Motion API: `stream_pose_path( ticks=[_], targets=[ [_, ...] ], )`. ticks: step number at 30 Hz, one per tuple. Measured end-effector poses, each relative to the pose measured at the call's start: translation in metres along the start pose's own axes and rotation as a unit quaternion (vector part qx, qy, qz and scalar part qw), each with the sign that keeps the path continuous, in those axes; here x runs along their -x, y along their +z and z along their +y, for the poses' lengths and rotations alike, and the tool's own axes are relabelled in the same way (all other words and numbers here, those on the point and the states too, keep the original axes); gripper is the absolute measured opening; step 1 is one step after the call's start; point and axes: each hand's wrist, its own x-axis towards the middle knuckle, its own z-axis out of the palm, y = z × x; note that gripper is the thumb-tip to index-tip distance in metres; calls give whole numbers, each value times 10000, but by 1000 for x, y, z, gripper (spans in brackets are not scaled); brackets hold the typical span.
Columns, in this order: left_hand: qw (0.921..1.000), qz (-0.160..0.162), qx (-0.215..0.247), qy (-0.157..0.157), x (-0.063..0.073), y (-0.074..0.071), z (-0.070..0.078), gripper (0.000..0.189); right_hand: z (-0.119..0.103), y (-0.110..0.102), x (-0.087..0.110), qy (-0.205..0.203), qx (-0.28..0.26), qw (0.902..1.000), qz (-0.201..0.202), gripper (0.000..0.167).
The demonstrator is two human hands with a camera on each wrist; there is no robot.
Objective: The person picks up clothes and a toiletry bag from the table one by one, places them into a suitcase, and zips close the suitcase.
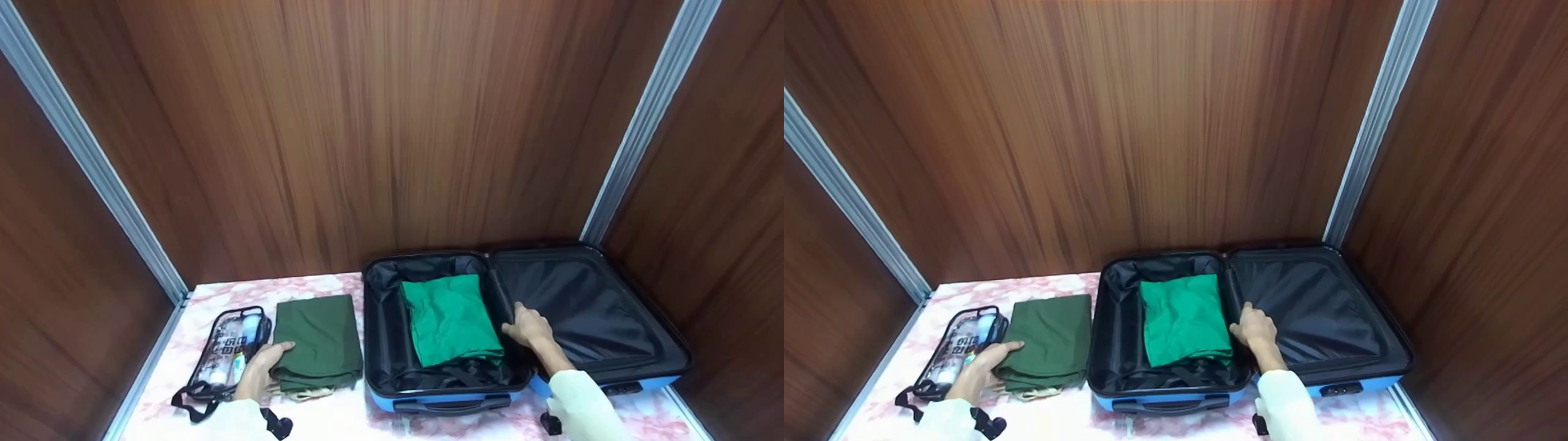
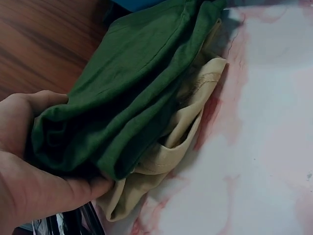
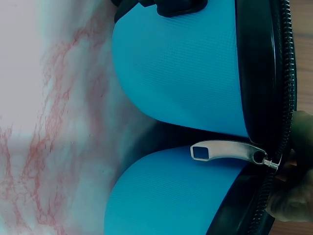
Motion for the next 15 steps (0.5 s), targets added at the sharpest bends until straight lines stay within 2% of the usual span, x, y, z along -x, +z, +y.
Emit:
stream_pose_path(
  ticks=[5,8,12,14,15],
  targets=[
    [9998,-94,10,-168,-4,0,9,76,0,-3,0,49,-57,10000,17,70],
    [9991,-240,264,-229,-9,1,12,79,1,-4,1,104,-110,9999,32,70],
    [9931,-347,417,-1044,-14,0,11,96,2,-1,2,84,-103,9998,139,68],
    [9912,-376,465,-1179,-16,0,8,95,2,1,2,49,-100,9998,148,68],
    [9892,-337,395,-1367,-16,-1,6,95,1,2,2,29,-92,9998,144,68]
  ],
)
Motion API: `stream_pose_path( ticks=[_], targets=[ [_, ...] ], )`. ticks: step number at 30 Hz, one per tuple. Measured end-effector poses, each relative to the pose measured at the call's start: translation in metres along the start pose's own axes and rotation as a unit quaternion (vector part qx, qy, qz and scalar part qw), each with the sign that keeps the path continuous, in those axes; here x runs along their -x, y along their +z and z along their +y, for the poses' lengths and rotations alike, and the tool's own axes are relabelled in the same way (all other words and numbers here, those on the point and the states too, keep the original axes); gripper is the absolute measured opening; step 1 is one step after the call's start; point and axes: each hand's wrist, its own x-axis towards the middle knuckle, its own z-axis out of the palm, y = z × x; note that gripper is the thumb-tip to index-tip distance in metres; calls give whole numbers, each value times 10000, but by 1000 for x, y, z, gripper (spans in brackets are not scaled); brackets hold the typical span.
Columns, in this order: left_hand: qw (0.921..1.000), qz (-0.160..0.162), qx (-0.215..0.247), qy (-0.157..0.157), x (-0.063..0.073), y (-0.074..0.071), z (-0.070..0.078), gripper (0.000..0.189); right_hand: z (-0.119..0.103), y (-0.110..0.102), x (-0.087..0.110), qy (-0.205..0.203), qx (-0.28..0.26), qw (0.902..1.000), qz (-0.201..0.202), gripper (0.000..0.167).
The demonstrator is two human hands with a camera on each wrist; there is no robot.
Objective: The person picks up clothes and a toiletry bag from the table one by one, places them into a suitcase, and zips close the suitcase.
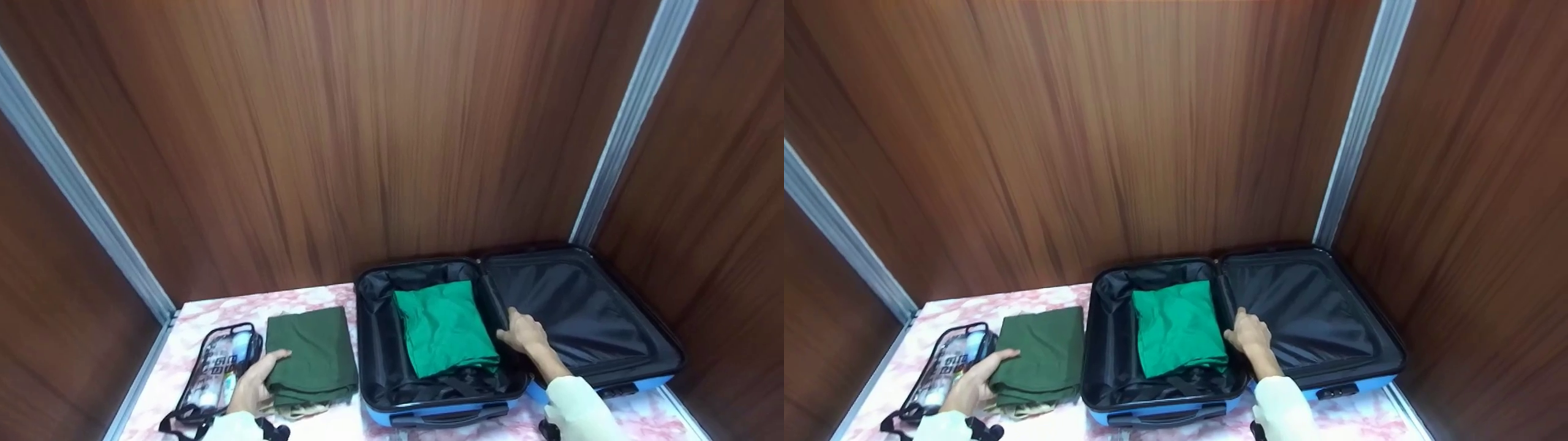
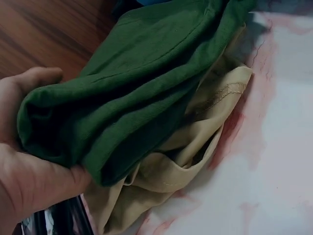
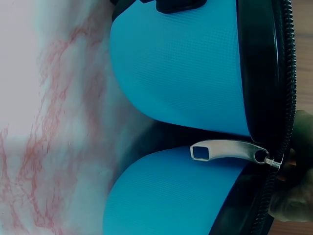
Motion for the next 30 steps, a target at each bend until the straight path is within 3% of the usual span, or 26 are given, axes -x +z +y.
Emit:
stream_pose_path(
  ticks=[2,5,9,16,25,30],
  targets=[
    [9996,-89,139,227,-1,-3,-8,82,-2,3,1,-36,-1,10000,-56,68],
    [9996,-108,-13,250,1,-6,-14,74,-4,5,2,-52,-7,9999,-102,69],
    [9987,45,-437,240,5,-8,-15,86,-4,4,1,-49,12,10000,-29,68],
    [9895,-101,230,1424,3,-1,-13,80,-3,2,0,-50,83,9999,-77,68],
    [9869,-153,252,1589,13,7,6,92,-1,-3,0,-63,127,9999,-7,68],
    [9845,-59,249,1733,20,11,14,73,-1,-2,0,-48,103,9999,-40,67]
  ],
)
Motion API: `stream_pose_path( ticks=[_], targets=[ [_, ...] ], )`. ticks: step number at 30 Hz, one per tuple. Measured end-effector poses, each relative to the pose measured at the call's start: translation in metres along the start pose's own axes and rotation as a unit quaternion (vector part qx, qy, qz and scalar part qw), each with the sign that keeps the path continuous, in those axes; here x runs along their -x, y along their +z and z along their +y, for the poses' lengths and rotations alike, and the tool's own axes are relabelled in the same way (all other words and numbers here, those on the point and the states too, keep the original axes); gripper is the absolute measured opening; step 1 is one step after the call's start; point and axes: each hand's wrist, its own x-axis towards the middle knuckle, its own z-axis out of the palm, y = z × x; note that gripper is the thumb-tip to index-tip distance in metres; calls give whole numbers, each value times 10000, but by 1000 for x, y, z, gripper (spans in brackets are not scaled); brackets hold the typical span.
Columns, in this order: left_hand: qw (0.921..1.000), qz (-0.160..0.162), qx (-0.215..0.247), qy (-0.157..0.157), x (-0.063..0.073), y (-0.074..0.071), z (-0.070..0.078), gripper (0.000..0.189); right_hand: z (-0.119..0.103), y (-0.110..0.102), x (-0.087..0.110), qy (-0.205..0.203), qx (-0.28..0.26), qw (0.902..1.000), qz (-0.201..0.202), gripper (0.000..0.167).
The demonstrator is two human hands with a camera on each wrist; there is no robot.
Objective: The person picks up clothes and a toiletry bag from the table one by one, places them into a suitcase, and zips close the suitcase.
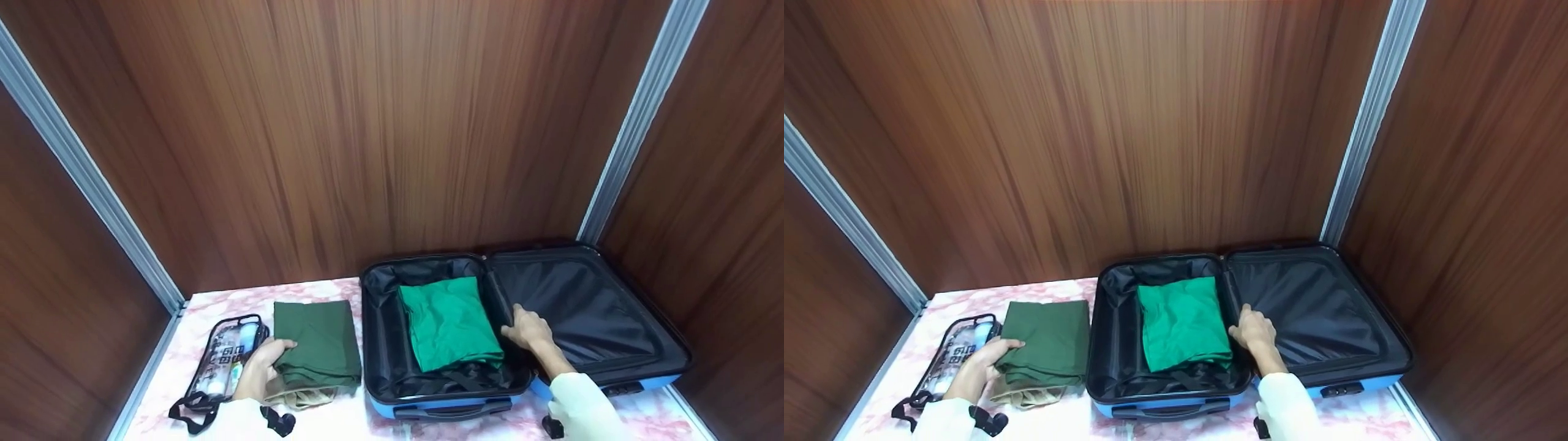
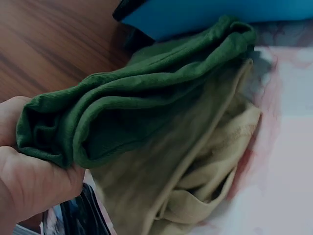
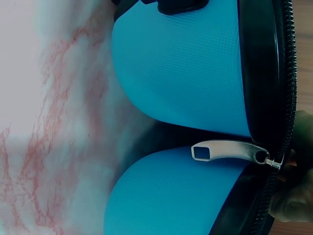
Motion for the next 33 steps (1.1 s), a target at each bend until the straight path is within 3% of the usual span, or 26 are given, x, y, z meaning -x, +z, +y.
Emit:
stream_pose_path(
  ticks=[3,7,10,15,22,30,33],
  targets=[
    [9999,10,88,58,2,3,5,60,0,0,-1,0,-26,10000,-9,68],
    [10000,-2,62,60,8,5,13,65,0,-1,-1,-3,-52,10000,-3,68],
    [9999,-12,52,129,10,6,19,57,0,-1,-2,-20,-34,10000,36,68],
    [9988,-62,238,427,13,11,33,38,-2,-2,-3,-65,-9,10000,69,67],
    [9950,-249,167,949,22,19,54,37,0,-3,-3,-62,17,9999,81,68],
    [9877,-764,431,1297,35,20,64,30,1,1,-1,-76,-13,9999,85,67],
    [9886,-720,295,1288,41,22,70,30,2,2,0,-88,-11,9999,111,66]
  ],
)
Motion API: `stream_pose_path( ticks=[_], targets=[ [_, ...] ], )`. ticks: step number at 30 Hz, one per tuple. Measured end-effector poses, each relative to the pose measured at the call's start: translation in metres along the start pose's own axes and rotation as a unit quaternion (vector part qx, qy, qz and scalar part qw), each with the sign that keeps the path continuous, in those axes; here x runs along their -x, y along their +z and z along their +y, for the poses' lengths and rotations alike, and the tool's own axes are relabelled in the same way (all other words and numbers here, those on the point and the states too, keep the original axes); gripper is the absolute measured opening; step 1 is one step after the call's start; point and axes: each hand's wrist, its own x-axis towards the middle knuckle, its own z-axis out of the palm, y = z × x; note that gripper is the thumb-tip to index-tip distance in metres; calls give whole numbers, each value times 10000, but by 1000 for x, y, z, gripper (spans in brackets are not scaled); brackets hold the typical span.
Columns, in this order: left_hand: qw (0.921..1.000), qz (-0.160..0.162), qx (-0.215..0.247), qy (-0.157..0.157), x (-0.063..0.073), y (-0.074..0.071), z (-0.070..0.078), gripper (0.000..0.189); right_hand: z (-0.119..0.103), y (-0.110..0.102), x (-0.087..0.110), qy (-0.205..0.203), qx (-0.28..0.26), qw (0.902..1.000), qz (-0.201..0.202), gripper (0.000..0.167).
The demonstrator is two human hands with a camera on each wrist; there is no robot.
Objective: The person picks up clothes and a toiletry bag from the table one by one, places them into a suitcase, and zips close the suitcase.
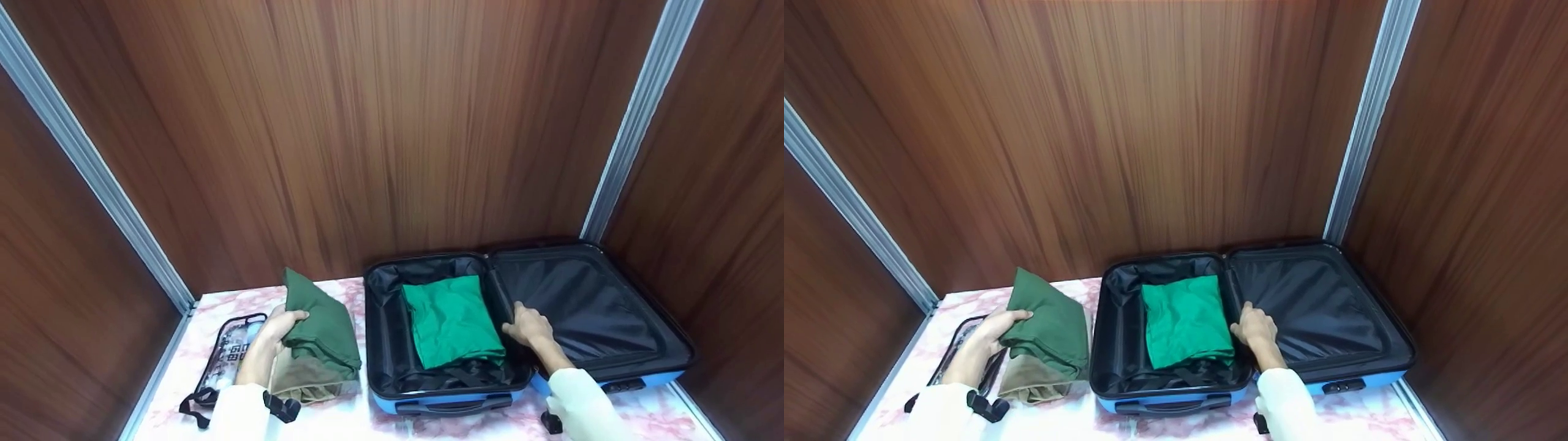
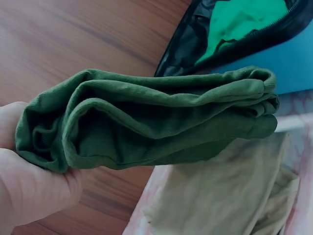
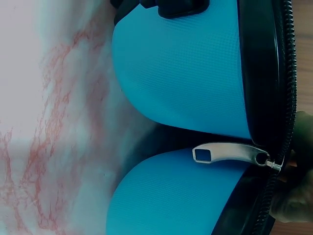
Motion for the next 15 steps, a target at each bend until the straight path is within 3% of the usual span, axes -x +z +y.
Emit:
stream_pose_path(
  ticks=[5,15],
  targets=[
    [9989,346,-303,-116,0,6,14,29,-1,0,-1,-53,-19,10000,47,66],
    [9992,200,-324,-71,2,8,29,23,-5,1,-5,73,-101,9999,-69,69]
  ],
)
